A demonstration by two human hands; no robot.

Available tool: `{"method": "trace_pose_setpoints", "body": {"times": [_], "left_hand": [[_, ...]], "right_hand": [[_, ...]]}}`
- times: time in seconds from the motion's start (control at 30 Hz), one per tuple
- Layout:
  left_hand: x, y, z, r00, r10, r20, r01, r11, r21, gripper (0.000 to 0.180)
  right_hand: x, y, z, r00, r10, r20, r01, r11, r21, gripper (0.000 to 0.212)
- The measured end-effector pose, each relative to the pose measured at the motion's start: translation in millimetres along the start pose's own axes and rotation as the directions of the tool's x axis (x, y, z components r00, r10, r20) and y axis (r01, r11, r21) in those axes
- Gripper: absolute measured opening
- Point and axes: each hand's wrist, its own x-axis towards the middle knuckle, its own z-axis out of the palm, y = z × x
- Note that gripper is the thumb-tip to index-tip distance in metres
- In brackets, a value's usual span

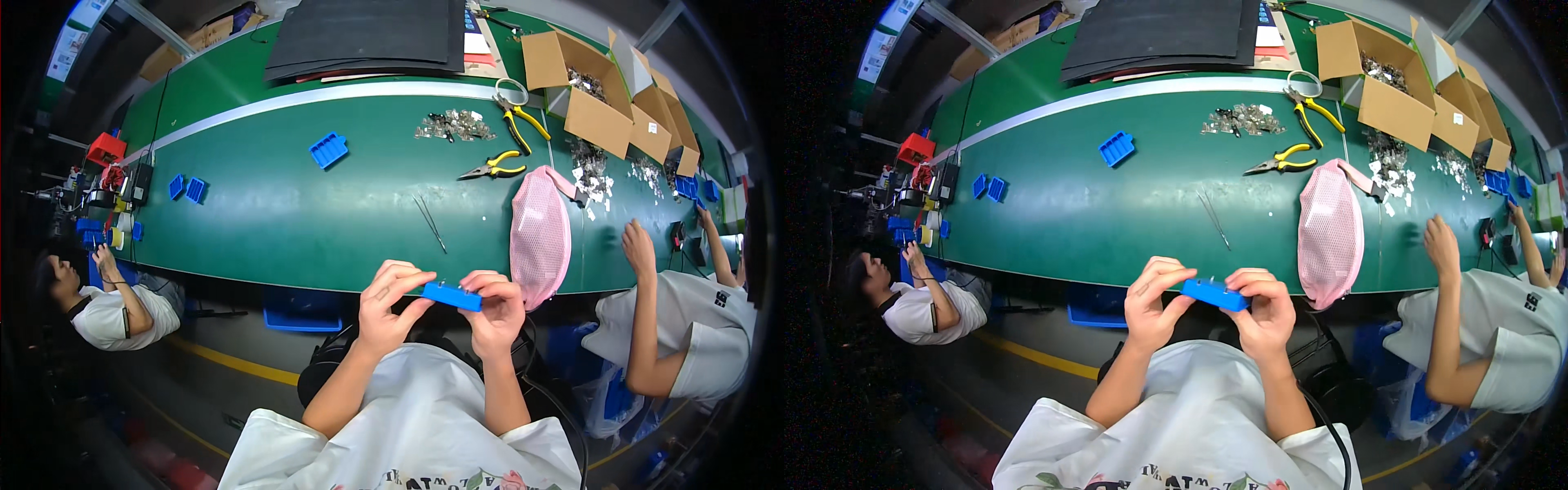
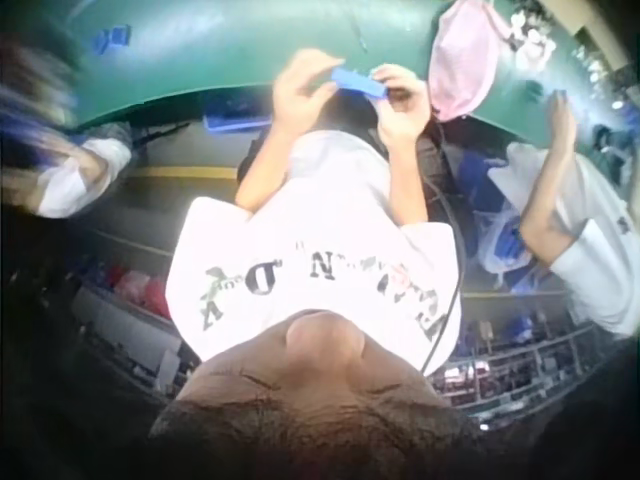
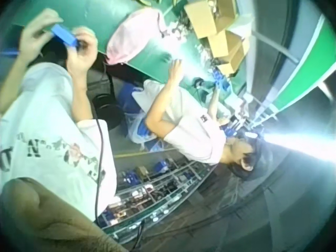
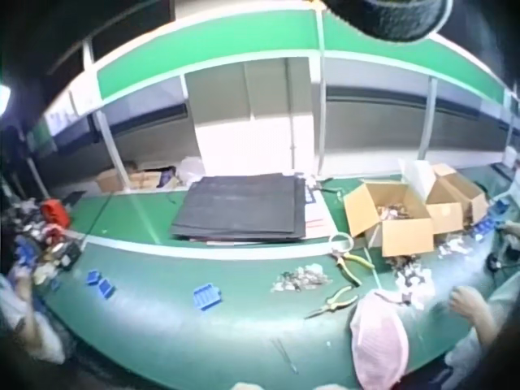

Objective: Assembling small metal components into a blue plastic tray at an electronics production line.

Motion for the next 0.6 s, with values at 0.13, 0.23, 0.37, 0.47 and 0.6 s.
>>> {"method": "trace_pose_setpoints", "body": {"times": [0.13,0.23,0.37,0.47,0.6], "left_hand": [[-21.3,1.9,7.1,1.000,0.014,-0.005,-0.014,1.000,0.010,0.030],[-51.4,-13.7,18.5,0.973,-0.211,-0.090,0.199,0.972,-0.128,0.027],[-106.4,-60.4,30.1,0.796,-0.595,0.107,0.582,0.706,-0.403,0.039],[-132.4,-86.6,36.1,0.733,-0.661,0.158,0.630,0.574,-0.522,0.046],[-131.0,-113.6,55.5,0.656,-0.744,0.129,0.601,0.411,-0.685,0.037]], "right_hand": [[-18.3,1.5,-11.0,0.984,0.167,0.069,-0.176,0.971,0.164,0.035],[-30.7,11.6,-8.9,0.813,0.572,0.110,-0.580,0.811,0.072,0.019],[-83.0,63.6,-30.4,0.694,0.709,0.123,-0.719,0.693,0.062,0.013],[-98.4,88.4,-33.9,0.652,0.749,0.122,-0.756,0.655,0.017,0.013],[-92.8,114.2,-30.9,0.687,0.721,0.094,-0.727,0.685,0.058,0.023]]}}
